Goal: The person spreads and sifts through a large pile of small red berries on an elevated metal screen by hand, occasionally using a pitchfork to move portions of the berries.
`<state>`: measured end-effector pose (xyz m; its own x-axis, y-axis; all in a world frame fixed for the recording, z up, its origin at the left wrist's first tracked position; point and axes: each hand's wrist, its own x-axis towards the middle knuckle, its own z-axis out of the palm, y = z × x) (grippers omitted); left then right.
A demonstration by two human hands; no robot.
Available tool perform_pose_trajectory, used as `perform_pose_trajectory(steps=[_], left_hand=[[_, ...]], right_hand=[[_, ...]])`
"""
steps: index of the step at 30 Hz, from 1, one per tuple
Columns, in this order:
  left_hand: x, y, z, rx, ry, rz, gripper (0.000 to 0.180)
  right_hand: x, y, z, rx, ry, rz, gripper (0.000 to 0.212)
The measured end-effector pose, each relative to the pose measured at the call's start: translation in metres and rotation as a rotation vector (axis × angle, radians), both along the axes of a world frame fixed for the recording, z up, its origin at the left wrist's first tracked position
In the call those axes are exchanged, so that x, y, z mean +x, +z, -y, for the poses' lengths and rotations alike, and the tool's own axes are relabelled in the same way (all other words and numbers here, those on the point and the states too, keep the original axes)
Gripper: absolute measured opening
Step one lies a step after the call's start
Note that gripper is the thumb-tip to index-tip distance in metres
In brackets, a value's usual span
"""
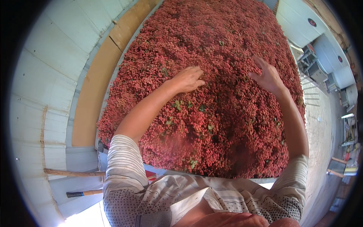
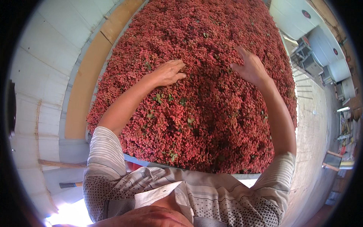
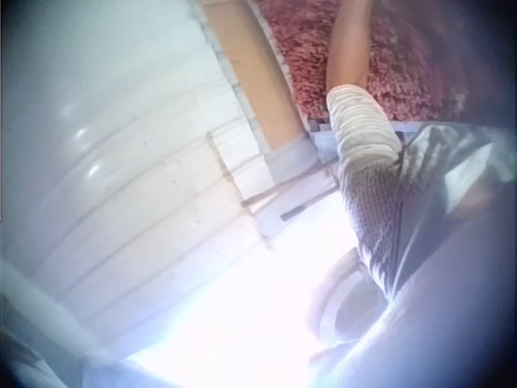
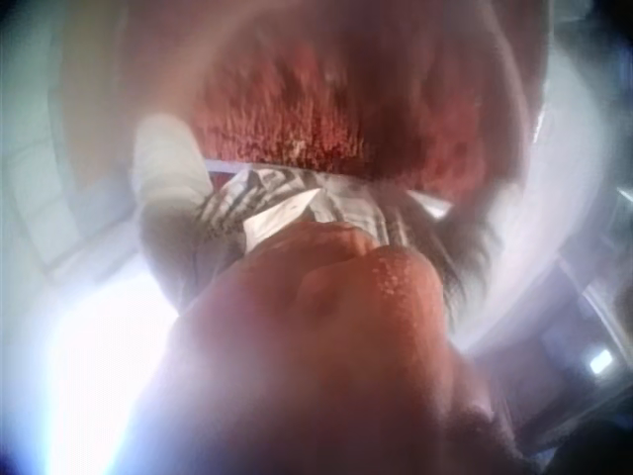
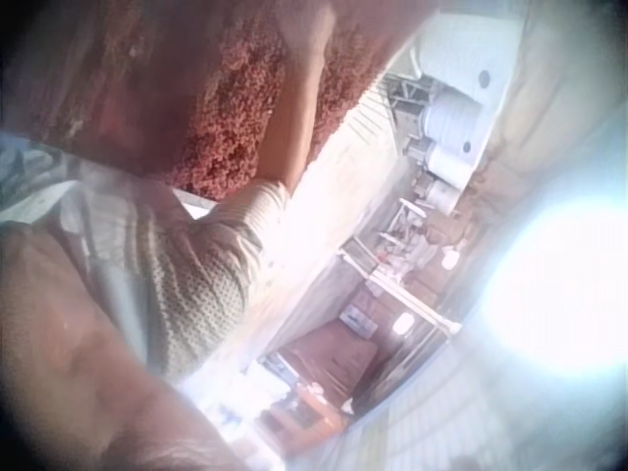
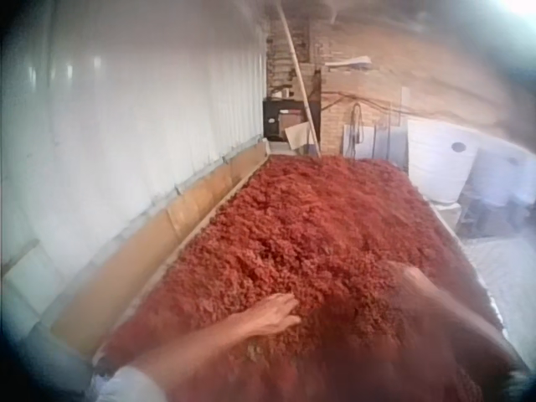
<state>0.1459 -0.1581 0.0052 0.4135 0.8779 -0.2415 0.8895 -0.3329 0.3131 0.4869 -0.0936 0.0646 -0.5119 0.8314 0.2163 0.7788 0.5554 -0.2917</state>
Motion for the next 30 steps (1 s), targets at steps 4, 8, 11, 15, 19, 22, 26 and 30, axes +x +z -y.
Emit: perform_pose_trajectory(steps=[4, 8, 11, 15, 19, 22, 26, 30], left_hand=[[-0.023, -0.005, -0.014, 0.213, 0.141, 0.159, 0.068], [-0.038, 0.007, -0.057, 0.402, 0.313, 0.165, 0.075], [-0.042, 0.016, -0.112, 0.371, 0.407, 0.072, 0.090], [-0.030, 0.012, -0.190, 0.207, 0.478, 0.042, 0.107], [-0.020, -0.011, -0.234, 0.220, 0.377, -0.012, 0.083], [-0.008, -0.011, -0.222, 0.348, 0.272, 0.028, 0.069], [0.001, 0.002, -0.195, 0.508, 0.151, 0.182, 0.057], [0.036, 0.045, -0.152, 0.632, -0.073, 0.324, 0.046]], right_hand=[[-0.071, -0.001, -0.097, -0.179, -0.016, 0.033, 0.102], [-0.123, -0.034, -0.196, -0.227, -0.034, 0.115, 0.116], [-0.153, -0.047, -0.210, -0.178, -0.032, 0.229, 0.112], [-0.182, -0.041, -0.196, -0.129, -0.100, 0.353, 0.093], [-0.182, -0.049, -0.190, -0.121, -0.037, 0.186, 0.075], [-0.166, -0.044, -0.179, -0.141, -0.037, 0.122, 0.072], [-0.132, -0.036, -0.155, 0.074, 0.151, -0.037, 0.057], [-0.071, 0.004, -0.108, 0.101, 0.195, -0.147, 0.048]])
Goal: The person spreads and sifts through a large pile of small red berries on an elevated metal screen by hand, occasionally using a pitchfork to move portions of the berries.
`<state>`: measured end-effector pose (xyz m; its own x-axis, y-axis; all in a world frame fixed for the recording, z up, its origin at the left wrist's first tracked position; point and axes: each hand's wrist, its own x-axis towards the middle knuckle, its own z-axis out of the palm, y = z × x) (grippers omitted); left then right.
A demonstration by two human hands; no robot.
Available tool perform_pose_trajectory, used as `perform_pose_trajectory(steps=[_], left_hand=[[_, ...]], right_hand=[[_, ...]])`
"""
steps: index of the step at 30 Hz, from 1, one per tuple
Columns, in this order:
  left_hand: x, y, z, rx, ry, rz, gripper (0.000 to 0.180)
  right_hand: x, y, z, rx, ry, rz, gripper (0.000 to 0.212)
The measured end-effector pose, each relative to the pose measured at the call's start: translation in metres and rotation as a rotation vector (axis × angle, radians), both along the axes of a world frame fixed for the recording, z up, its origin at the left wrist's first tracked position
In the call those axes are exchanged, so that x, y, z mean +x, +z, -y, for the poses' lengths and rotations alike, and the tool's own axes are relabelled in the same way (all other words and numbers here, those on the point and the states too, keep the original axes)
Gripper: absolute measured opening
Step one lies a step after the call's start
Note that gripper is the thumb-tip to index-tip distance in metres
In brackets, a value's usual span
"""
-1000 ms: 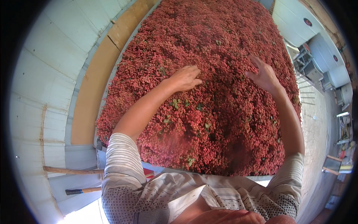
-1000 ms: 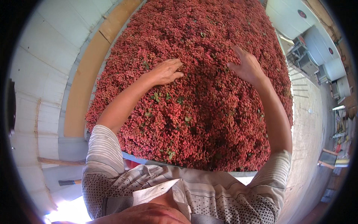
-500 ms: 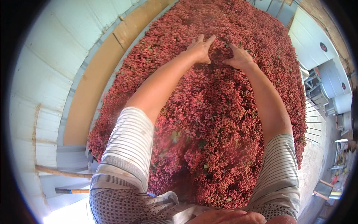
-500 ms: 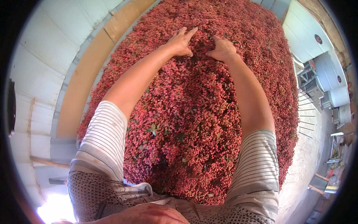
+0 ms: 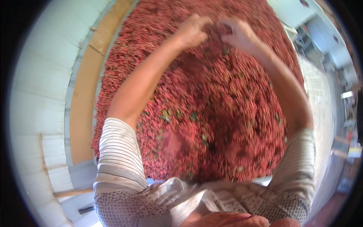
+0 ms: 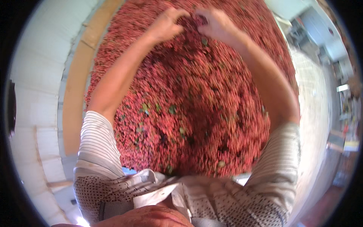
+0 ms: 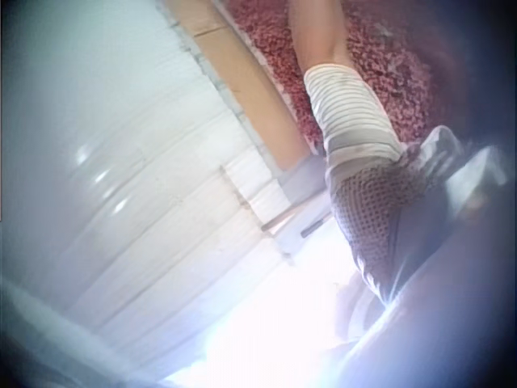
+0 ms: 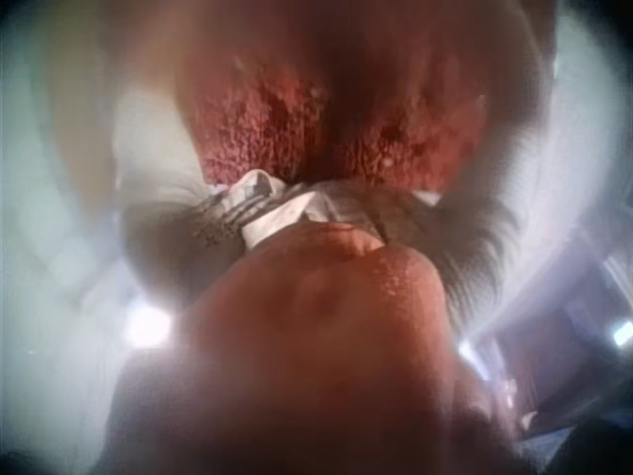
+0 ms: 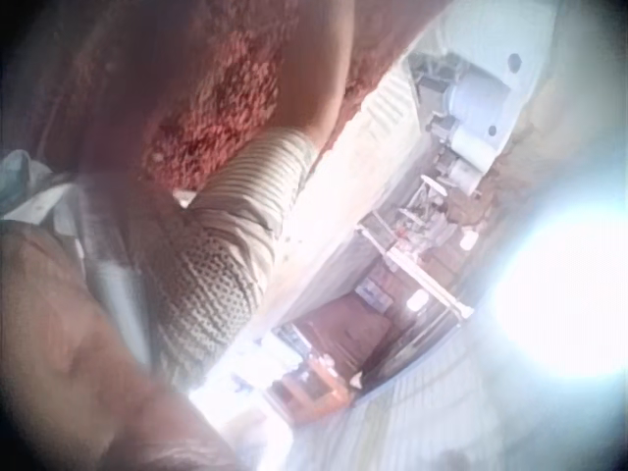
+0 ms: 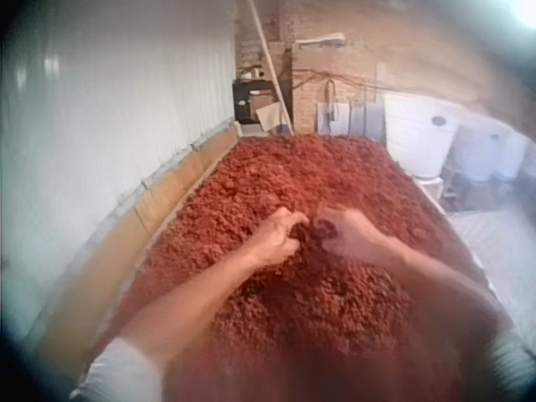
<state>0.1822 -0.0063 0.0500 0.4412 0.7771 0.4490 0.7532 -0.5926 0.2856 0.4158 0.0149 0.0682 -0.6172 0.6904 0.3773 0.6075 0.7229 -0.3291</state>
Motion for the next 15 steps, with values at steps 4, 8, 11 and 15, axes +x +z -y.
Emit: perform_pose_trajectory(steps=[4, 8, 11, 15], left_hand=[[0.050, 0.053, 0.080, -0.256, -0.049, 0.159, 0.057], [0.128, 0.050, 0.133, -0.336, -0.244, 0.388, 0.040], [0.186, 0.031, 0.142, -0.428, -0.365, 0.369, 0.042], [0.220, 0.014, 0.167, -0.550, -0.350, 0.330, 0.043]], right_hand=[[0.058, 0.073, 0.085, -0.095, 0.004, 0.181, 0.065], [0.126, 0.109, 0.173, -0.321, -0.220, 0.158, 0.044], [0.216, 0.053, 0.183, -0.306, -0.315, 0.048, 0.046], [0.278, 0.003, 0.212, -0.400, -0.323, -0.261, 0.038]])
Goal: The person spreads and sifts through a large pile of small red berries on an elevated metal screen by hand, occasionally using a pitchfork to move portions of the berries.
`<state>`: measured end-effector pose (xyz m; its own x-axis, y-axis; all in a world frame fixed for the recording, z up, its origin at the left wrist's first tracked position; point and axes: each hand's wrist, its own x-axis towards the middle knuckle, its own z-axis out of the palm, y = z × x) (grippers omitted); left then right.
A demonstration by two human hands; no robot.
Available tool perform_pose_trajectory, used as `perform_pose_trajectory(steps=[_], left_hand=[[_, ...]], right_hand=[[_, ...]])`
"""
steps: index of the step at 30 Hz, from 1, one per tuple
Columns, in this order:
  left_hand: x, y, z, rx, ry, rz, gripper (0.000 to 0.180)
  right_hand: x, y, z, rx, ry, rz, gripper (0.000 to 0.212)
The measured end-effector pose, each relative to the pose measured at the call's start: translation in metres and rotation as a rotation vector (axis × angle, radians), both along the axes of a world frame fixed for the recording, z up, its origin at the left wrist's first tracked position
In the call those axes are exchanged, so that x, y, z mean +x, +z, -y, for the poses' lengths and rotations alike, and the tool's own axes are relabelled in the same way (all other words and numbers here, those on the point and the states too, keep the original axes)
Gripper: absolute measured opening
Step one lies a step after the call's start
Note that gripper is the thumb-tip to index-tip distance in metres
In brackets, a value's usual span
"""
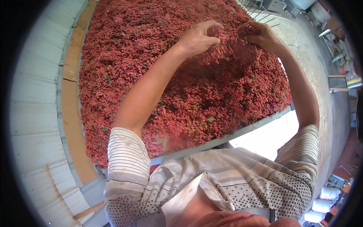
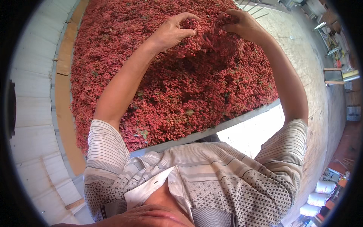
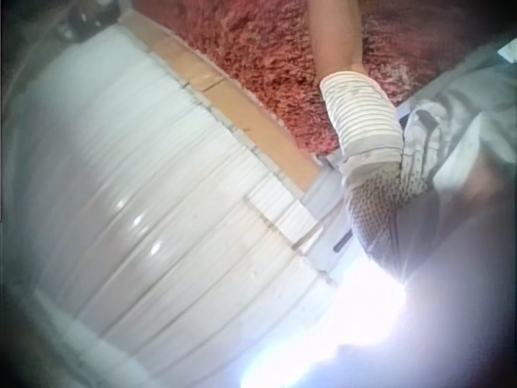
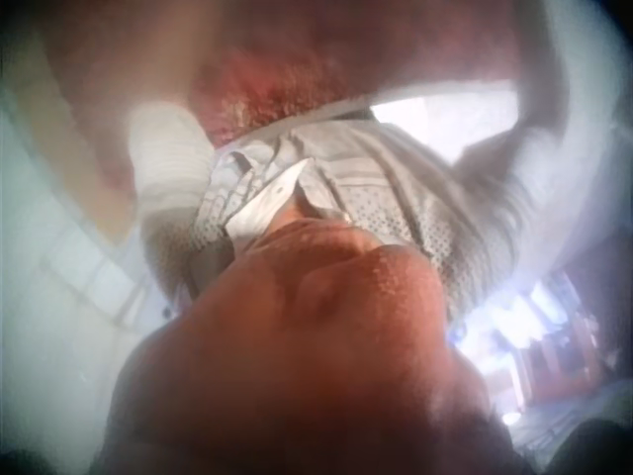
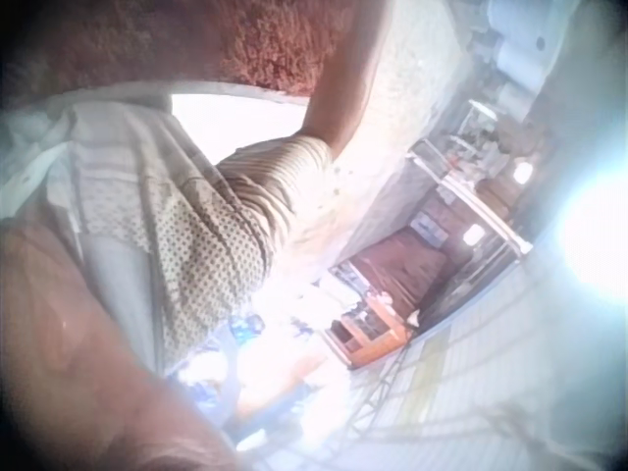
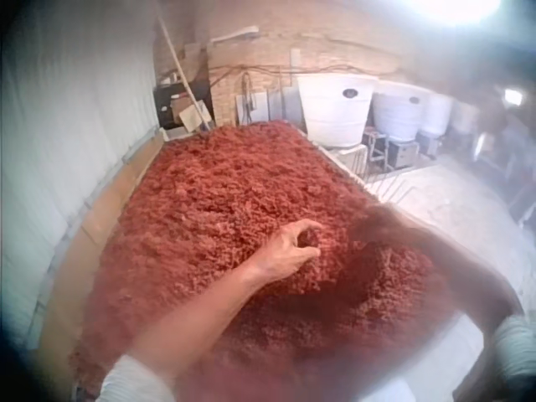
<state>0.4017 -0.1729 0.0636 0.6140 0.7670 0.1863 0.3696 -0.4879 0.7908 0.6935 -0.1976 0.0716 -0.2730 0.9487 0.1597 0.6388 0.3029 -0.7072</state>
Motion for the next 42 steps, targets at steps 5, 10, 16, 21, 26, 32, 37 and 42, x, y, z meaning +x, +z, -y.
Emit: perform_pose_trajectory(steps=[5, 10, 16, 21, 26, 32, 37, 42], left_hand=[[0.021, -0.018, 0.006, -0.086, -0.052, 0.134, 0.049], [0.054, -0.007, 0.045, -0.100, -0.129, 0.122, 0.057], [0.076, -0.054, 0.076, 0.329, -0.317, -0.294, 0.065], [0.065, -0.053, 0.093, 0.520, -0.112, -0.276, 0.065], [0.088, -0.072, 0.067, 0.463, -0.049, -0.479, 0.072], [0.127, -0.080, 0.060, 0.257, -0.272, -0.630, 0.084], [0.156, -0.100, 0.073, 0.447, -0.330, -0.769, 0.076], [0.145, -0.090, 0.071, 0.483, -0.284, -0.797, 0.067]], right_hand=[[0.036, -0.004, 0.036, -0.078, -0.127, -0.020, 0.037], [0.077, -0.007, 0.063, -0.060, -0.153, -0.145, 0.036], [0.103, -0.042, 0.109, -0.340, -0.150, 0.049, 0.065], [0.130, -0.072, 0.123, -0.149, -0.183, -0.005, 0.052], [0.133, -0.121, 0.122, 0.013, -0.251, 0.257, 0.035], [0.125, -0.095, 0.136, 0.051, -0.249, 0.093, 0.044], [0.091, -0.078, 0.139, 0.221, -0.254, 0.272, 0.051], [0.058, -0.111, 0.116, 0.233, -0.198, 0.515, 0.050]])
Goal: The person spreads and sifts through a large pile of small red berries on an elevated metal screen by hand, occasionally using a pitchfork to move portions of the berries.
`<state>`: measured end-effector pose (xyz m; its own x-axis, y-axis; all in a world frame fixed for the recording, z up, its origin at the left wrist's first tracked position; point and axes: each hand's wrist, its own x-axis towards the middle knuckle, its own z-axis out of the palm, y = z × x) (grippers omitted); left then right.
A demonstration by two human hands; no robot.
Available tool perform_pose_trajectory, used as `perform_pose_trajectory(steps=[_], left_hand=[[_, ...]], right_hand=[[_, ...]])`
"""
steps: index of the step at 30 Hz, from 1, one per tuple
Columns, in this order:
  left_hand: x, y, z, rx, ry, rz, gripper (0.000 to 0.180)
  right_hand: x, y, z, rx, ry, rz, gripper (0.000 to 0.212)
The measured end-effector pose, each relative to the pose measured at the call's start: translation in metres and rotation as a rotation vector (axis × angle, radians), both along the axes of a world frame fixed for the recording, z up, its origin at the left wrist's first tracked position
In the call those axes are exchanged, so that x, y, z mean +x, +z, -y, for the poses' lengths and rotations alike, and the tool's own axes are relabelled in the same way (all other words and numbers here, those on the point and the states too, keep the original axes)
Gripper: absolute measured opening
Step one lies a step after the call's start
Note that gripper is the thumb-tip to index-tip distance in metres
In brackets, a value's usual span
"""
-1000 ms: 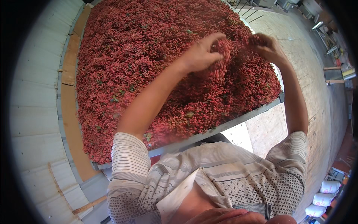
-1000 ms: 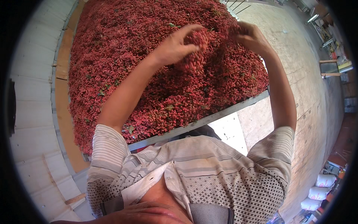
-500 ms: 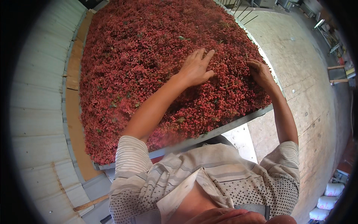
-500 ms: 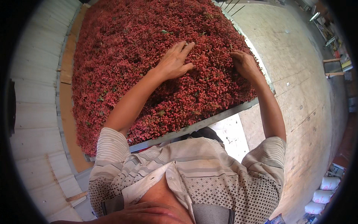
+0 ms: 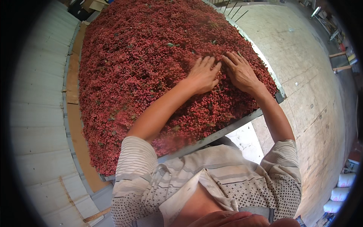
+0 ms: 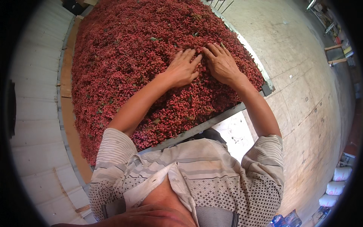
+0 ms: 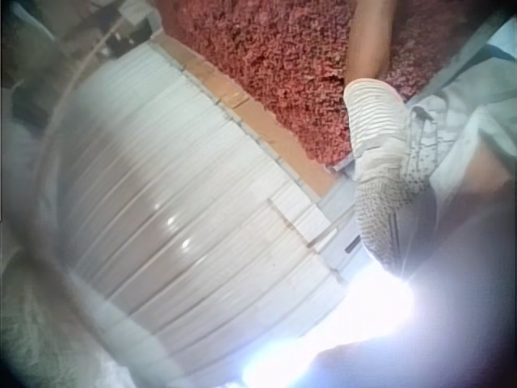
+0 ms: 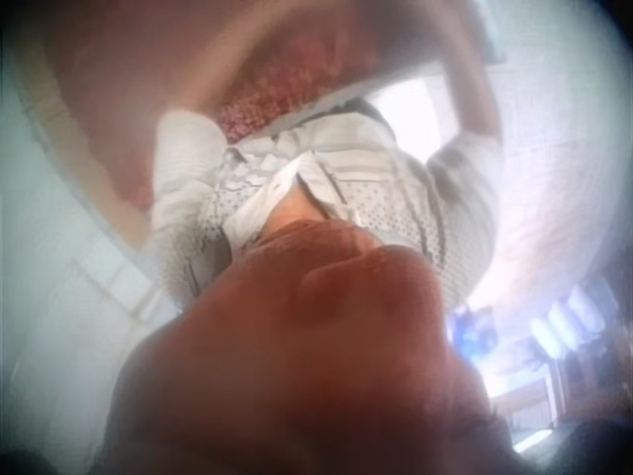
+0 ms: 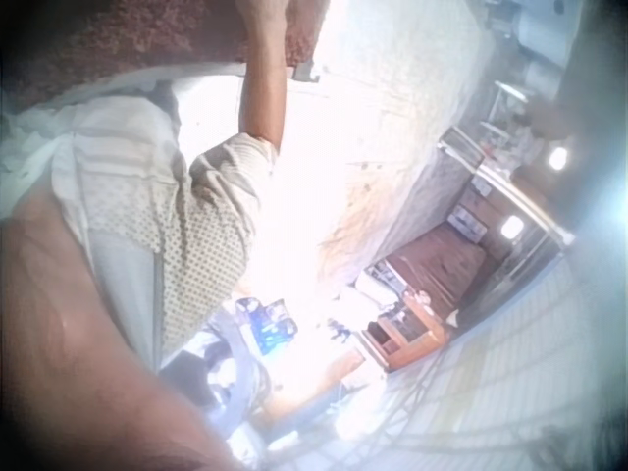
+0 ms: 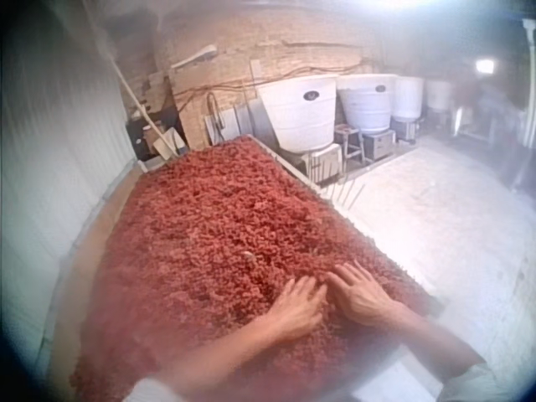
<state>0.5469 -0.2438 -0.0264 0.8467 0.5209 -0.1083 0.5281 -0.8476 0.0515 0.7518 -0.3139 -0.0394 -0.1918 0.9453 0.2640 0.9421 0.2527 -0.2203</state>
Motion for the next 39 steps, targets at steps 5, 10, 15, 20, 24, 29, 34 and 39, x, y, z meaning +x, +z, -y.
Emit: perform_pose_trajectory(steps=[5, 10, 15, 20, 24, 29, 34, 39], left_hand=[[-0.051, -0.014, 0.024, 0.087, -0.073, 0.118, 0.062], [-0.069, -0.021, 0.022, 0.051, -0.022, 0.179, 0.065], [-0.106, 0.003, 0.027, 0.129, 0.172, 0.296, 0.070], [-0.157, 0.024, 0.018, 0.031, 0.497, -0.005, 0.079], [-0.213, -0.011, 0.022, -0.067, 0.418, 0.415, 0.049], [-0.195, 0.002, 0.038, 0.074, 0.154, 0.617, 0.040], [-0.196, -0.016, 0.085, -0.241, -0.068, 0.594, 0.045], [-0.214, 0.012, 0.113, -0.079, 0.028, 0.551, 0.046]], right_hand=[[0.014, -0.022, -0.003, -0.065, -0.044, 0.192, 0.052], [0.009, 0.005, -0.018, -0.145, 0.019, -0.103, 0.053], [-0.031, 0.026, 0.014, 0.028, 0.046, -0.018, 0.054], [-0.031, 0.024, 0.010, -0.153, 0.069, -0.019, 0.053], [-0.047, 0.048, -0.025, -0.015, 0.145, -0.094, 0.057], [-0.040, 0.032, -0.086, -0.058, 0.104, -0.076, 0.063], [-0.048, 0.020, -0.104, -0.225, 0.163, -0.047, 0.041], [-0.052, 0.043, -0.093, -0.122, 0.115, -0.278, 0.034]])
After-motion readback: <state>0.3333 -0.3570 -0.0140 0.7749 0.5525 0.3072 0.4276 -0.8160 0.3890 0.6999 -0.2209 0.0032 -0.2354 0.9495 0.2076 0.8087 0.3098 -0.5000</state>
